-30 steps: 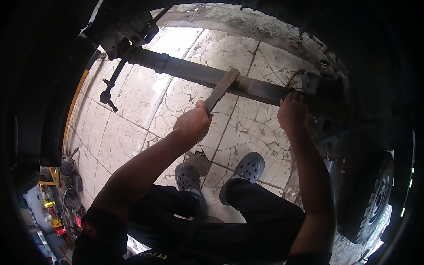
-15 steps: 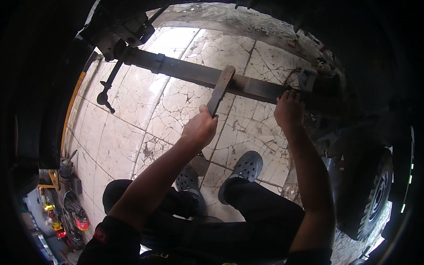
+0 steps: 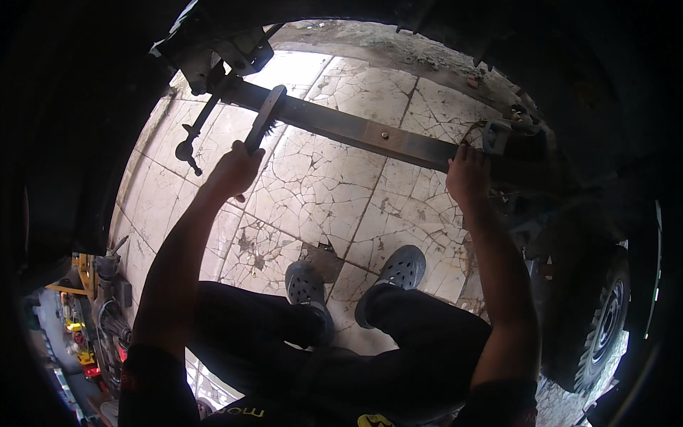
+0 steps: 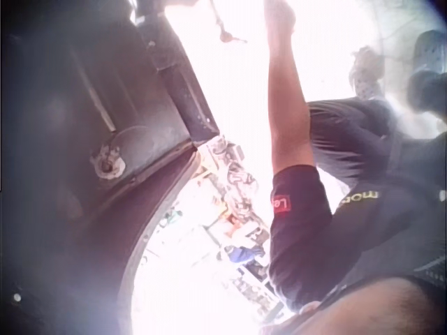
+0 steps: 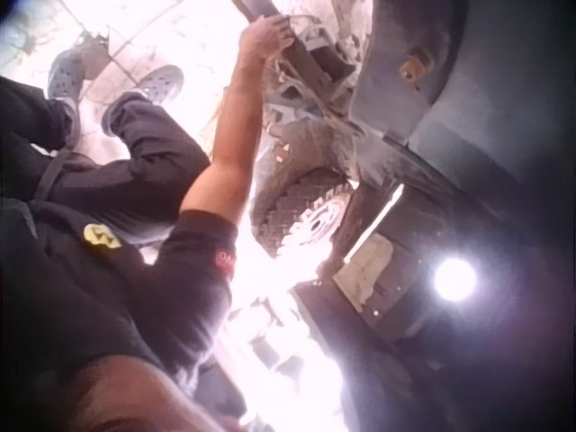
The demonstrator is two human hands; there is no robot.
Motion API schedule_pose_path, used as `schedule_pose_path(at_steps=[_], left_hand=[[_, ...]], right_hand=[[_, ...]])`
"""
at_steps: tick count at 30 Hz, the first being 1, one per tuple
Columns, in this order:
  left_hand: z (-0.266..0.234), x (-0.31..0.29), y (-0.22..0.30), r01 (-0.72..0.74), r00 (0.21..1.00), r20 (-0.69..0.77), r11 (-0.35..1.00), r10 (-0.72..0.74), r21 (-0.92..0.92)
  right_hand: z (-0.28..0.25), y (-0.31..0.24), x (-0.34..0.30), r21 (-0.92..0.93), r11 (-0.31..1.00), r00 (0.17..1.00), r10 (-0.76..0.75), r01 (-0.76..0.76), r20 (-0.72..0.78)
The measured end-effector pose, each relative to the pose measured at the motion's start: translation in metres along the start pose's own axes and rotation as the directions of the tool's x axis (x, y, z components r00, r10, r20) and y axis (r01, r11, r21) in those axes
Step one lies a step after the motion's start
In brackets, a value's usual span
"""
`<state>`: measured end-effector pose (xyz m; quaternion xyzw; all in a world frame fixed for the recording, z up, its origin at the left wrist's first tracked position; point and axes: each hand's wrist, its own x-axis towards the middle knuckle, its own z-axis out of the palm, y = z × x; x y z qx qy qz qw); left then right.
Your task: The person uses a wire brush to scrub a metal beam under a vehicle, moving the brush back and forth along the beam's surface to remove rust or debris.
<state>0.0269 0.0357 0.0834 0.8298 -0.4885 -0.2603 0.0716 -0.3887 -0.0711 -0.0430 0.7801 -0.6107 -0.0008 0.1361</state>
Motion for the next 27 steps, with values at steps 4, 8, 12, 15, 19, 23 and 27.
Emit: schedule_pose_path(at_steps=[4,8,12,15,19,23,27], left_hand=[[-0.027,-0.045,0.007,0.015,0.999,0.040,0.990,-0.009,-0.137],[-0.026,-0.071,-0.001,0.031,0.997,0.072,0.973,-0.015,-0.228],[-0.018,-0.069,-0.005,0.040,0.981,0.192,0.990,-0.014,-0.134],[-0.010,-0.056,0.001,0.017,0.966,0.257,0.993,0.014,-0.115],[0.009,-0.025,-0.002,-0.169,0.971,0.156,0.981,0.183,-0.100],[0.016,-0.012,0.011,-0.119,0.982,0.143,0.991,0.125,-0.053],[0.024,0.002,0.013,-0.099,0.985,0.134,0.994,0.106,-0.053]], right_hand=[[0.027,-0.015,-0.001,0.087,0.984,0.987,-0.147,0.153,-0.064],[0.025,-0.038,-0.012,0.229,0.832,0.862,-0.473,0.505,-0.183],[0.030,0.009,0.000,0.109,0.950,0.953,-0.280,0.292,-0.117],[0.030,-0.009,-0.014,0.025,0.950,0.943,-0.306,0.312,-0.131],[0.019,-0.003,-0.007,0.191,0.918,0.938,-0.336,0.347,-0.090],[0.015,-0.009,-0.009,0.069,0.992,0.994,-0.110,0.110,-0.014],[0.017,-0.019,-0.008,0.148,0.936,0.948,-0.315,0.319,-0.047]])
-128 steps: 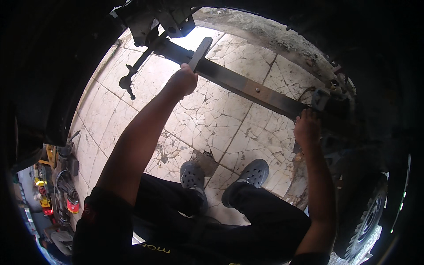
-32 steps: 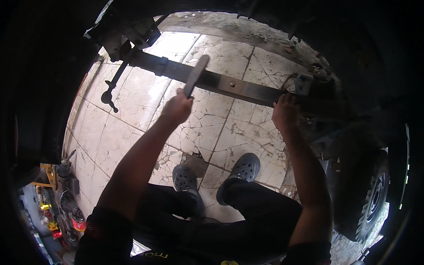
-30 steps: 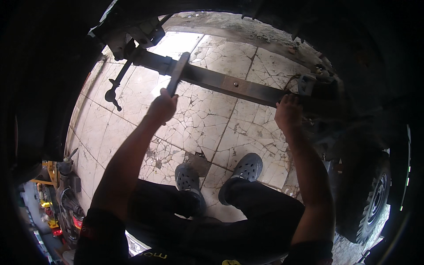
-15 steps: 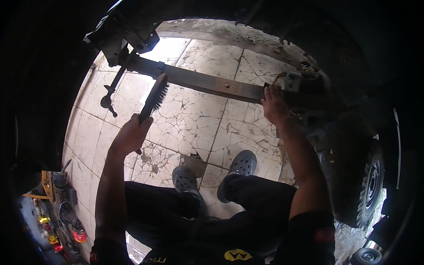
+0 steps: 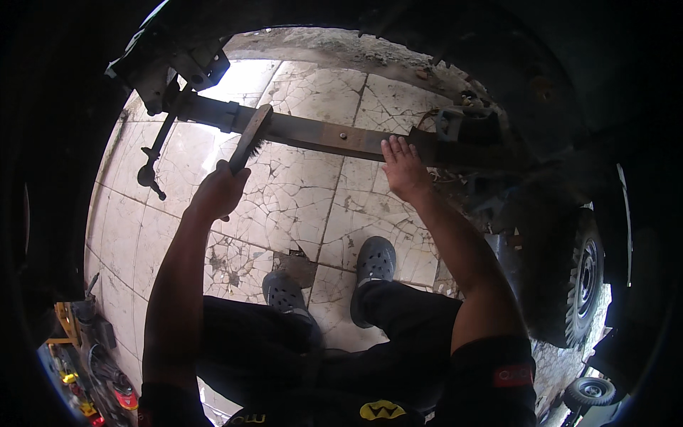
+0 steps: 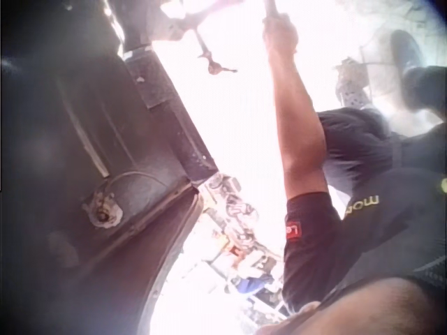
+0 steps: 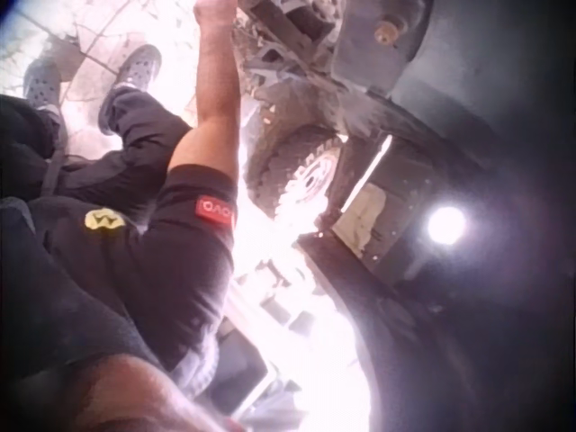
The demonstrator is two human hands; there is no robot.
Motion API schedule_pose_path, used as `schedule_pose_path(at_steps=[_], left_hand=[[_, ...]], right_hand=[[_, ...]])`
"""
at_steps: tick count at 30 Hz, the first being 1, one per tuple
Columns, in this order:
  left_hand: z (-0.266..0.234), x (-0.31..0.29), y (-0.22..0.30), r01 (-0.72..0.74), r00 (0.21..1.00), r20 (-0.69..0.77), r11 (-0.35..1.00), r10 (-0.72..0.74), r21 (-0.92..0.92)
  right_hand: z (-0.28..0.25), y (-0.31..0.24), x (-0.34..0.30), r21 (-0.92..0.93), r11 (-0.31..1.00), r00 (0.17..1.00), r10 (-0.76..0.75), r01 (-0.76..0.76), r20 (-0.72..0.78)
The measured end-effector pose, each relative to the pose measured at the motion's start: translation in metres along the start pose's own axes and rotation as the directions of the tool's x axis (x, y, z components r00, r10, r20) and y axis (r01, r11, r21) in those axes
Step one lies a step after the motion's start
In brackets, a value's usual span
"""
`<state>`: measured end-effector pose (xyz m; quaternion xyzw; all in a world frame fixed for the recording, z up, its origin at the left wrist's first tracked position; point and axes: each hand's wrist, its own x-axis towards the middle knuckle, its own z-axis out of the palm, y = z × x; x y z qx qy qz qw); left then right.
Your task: The person uses a wire brush to scrub a metal beam under a vehicle, moving the brush back and forth along the beam's surface to remove rust or debris.
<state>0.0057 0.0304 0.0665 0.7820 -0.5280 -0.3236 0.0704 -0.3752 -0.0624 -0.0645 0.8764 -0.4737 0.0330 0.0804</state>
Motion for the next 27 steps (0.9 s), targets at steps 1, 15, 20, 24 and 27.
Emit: schedule_pose_path(at_steps=[1,15,20,24,27], left_hand=[[0.002,0.003,0.001,0.008,1.000,-0.005,1.000,-0.008,0.002],[-0.016,-0.005,0.009,0.042,0.999,0.021,0.999,-0.043,0.024],[-0.022,-0.001,0.012,0.063,0.997,0.029,0.995,-0.065,0.073],[-0.013,0.007,-0.002,0.064,0.997,0.022,0.985,-0.069,0.158],[-0.009,0.015,0.003,0.067,0.995,0.061,0.981,-0.079,0.182]], right_hand=[[-0.001,0.006,0.004,0.041,0.999,0.999,-0.035,0.036,-0.006],[0.005,-0.005,0.025,0.065,0.977,0.979,0.204,-0.202,-0.021],[0.022,-0.005,0.025,0.147,0.977,0.970,-0.119,0.152,-0.212],[0.001,-0.001,0.038,0.019,0.924,0.920,0.378,-0.381,0.100],[0.026,-0.038,0.035,0.133,0.971,0.980,0.200,-0.197,-0.010]])
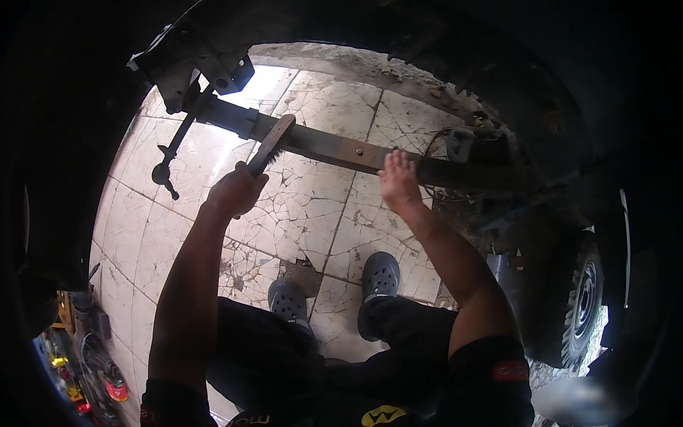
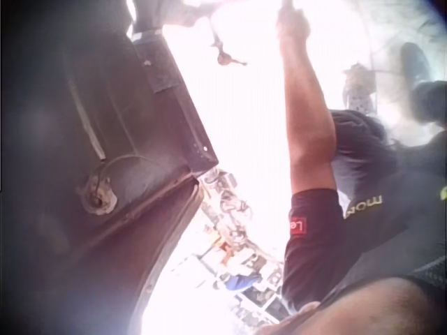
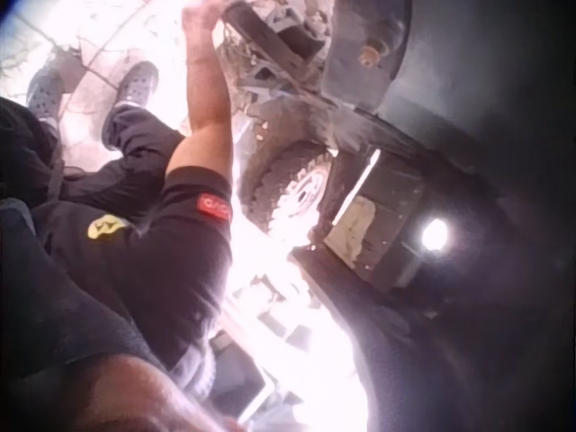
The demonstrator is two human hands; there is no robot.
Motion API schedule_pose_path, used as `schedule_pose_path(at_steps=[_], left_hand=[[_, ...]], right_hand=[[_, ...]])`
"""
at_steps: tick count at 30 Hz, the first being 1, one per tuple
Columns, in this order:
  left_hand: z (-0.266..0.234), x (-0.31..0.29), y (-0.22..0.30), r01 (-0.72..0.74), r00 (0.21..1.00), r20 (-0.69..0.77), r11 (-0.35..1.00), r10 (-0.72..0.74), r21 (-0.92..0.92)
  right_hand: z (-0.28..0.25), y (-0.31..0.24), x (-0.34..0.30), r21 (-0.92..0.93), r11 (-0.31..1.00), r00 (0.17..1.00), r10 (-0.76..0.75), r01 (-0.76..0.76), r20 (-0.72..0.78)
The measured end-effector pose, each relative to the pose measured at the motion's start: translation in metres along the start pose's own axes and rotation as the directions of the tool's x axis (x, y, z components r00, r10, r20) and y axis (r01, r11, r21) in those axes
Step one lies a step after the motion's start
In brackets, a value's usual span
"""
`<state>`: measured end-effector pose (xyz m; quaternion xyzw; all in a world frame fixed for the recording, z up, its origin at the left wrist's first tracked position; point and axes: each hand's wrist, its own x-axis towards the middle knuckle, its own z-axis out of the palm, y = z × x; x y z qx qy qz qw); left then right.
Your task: The person uses a wire brush to scrub a metal beam under a vehicle, moving the brush back and forth along the beam's surface to remove rust or debris.
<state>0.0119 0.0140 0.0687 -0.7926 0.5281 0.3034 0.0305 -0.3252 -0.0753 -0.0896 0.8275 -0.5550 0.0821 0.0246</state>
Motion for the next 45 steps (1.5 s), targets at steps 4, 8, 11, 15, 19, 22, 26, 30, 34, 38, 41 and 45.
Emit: schedule_pose_path(at_steps=[4,8,11,15,19,22,26,30,34,38,41,45], left_hand=[[0.001,-0.001,0.001,-0.015,1.000,0.013,0.999,0.015,-0.030],[0.004,0.000,0.002,0.004,1.000,0.007,1.000,-0.004,-0.006],[0.003,0.001,0.000,0.024,1.000,0.006,1.000,-0.024,0.005],[0.004,0.000,0.002,0.008,1.000,0.012,1.000,-0.008,-0.003],[0.007,0.005,0.002,0.003,1.000,0.010,0.998,-0.004,0.069],[0.007,0.007,-0.005,0.025,1.000,0.009,0.998,-0.025,0.051],[0.009,0.004,0.001,0.011,1.000,0.015,1.000,-0.011,0.008],[0.010,0.007,-0.004,0.019,1.000,0.023,0.999,-0.020,0.045],[0.009,0.007,-0.003,0.026,0.999,0.027,1.000,-0.026,-0.006],[0.010,0.006,0.000,0.008,1.000,0.017,1.000,-0.008,0.026],[0.007,0.005,-0.003,0.015,0.999,0.028,1.000,-0.016,0.023],[0.006,0.001,0.001,0.016,0.999,0.029,1.000,-0.015,-0.025]], right_hand=[[-0.011,0.021,0.003,0.087,0.957,0.961,-0.276,0.276,-0.019],[-0.011,0.025,0.008,-0.094,0.986,0.990,0.139,-0.138,0.010],[-0.001,-0.012,0.002,0.027,0.982,0.982,-0.186,0.187,-0.039],[-0.016,0.020,0.012,0.044,0.990,0.991,-0.136,0.137,-0.011],[-0.008,0.008,0.017,0.026,0.999,0.997,0.028,-0.030,0.070],[-0.002,-0.020,0.010,0.132,0.963,0.970,-0.241,0.235,0.030],[-0.012,0.014,0.024,-0.004,0.998,0.995,0.058,-0.058,0.077],[0.001,-0.019,0.010,0.033,0.999,0.999,-0.037,0.037,0.010],[-0.006,-0.007,0.015,0.116,0.958,0.965,-0.264,0.261,0.006],[-0.007,0.003,0.024,-0.016,0.995,0.994,0.103,-0.102,0.047],[0.003,-0.031,0.009,0.080,0.980,0.981,-0.189,0.185,0.050],[-0.022,0.012,0.018,0.095,0.991,0.992,-0.103,0.096,0.068]])
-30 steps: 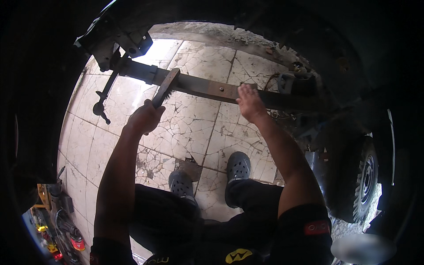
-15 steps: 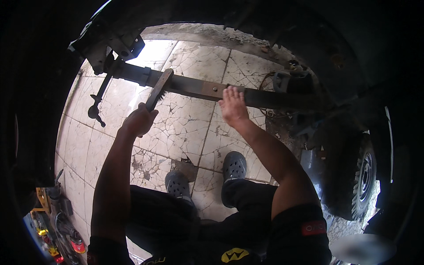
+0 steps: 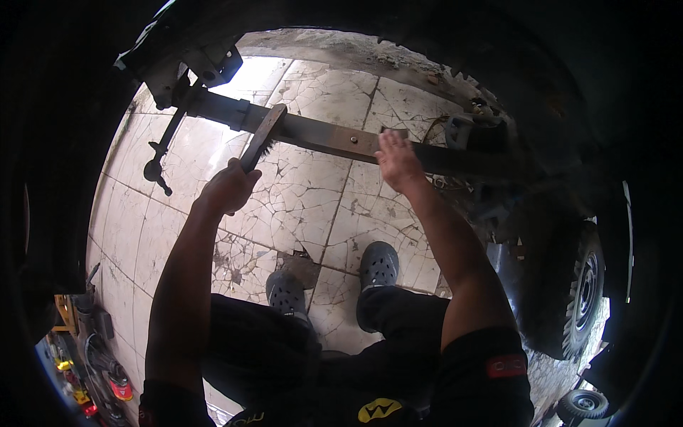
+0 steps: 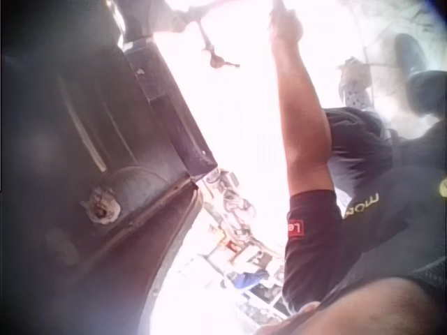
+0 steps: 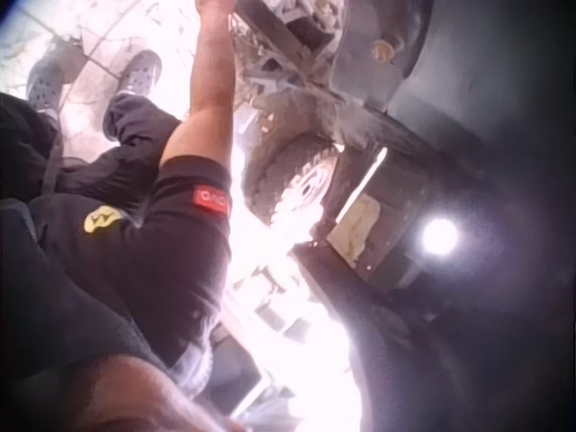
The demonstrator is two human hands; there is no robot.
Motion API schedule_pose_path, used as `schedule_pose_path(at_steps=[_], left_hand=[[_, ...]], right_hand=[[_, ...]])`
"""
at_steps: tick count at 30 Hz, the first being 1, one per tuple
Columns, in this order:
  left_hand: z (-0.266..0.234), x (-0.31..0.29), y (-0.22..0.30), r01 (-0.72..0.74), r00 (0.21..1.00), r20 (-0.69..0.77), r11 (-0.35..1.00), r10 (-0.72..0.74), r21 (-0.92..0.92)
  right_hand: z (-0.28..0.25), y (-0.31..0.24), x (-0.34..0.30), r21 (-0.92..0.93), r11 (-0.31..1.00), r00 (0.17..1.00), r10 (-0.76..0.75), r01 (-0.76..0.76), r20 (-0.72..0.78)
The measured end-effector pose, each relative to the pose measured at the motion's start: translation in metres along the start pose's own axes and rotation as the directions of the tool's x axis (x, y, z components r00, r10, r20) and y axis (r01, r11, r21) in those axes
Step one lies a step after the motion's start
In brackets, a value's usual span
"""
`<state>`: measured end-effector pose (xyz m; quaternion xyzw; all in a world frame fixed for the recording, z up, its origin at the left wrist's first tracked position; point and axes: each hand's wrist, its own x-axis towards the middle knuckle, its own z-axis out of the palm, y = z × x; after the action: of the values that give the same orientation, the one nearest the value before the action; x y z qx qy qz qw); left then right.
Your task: The person uses a wire brush to scrub a metal beam under a vehicle, moving the brush back and forth along the beam's surface to remove rust or debris.
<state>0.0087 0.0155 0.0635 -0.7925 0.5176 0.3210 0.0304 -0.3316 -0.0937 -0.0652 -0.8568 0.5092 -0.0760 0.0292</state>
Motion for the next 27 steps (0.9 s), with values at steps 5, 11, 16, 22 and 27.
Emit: schedule_pose_path(at_steps=[5,11,16,22,27], left_hand=[[-0.001,0.007,-0.010,-0.014,1.000,-0.025,0.999,0.015,0.030],[-0.003,0.004,-0.004,-0.022,1.000,-0.018,1.000,0.022,-0.010],[0.000,0.010,-0.016,-0.041,0.997,-0.059,0.999,0.042,0.021],[0.001,0.006,-0.001,-0.055,0.995,-0.081,0.998,0.052,-0.031],[0.003,0.010,-0.008,-0.061,0.994,-0.092,0.998,0.060,-0.001]], right_hand=[[0.005,0.000,-0.005,-0.056,0.989,0.990,0.140,-0.139,0.018],[-0.011,0.068,-0.033,-0.055,0.994,0.985,0.088,-0.097,-0.152],[-0.004,0.033,-0.049,-0.194,0.976,0.980,-0.128,0.097,-0.154],[-0.034,0.071,-0.056,-0.045,0.990,0.985,0.129,-0.135,-0.114],[0.003,0.029,-0.058,-0.151,0.976,0.977,-0.177,0.158,-0.122]])
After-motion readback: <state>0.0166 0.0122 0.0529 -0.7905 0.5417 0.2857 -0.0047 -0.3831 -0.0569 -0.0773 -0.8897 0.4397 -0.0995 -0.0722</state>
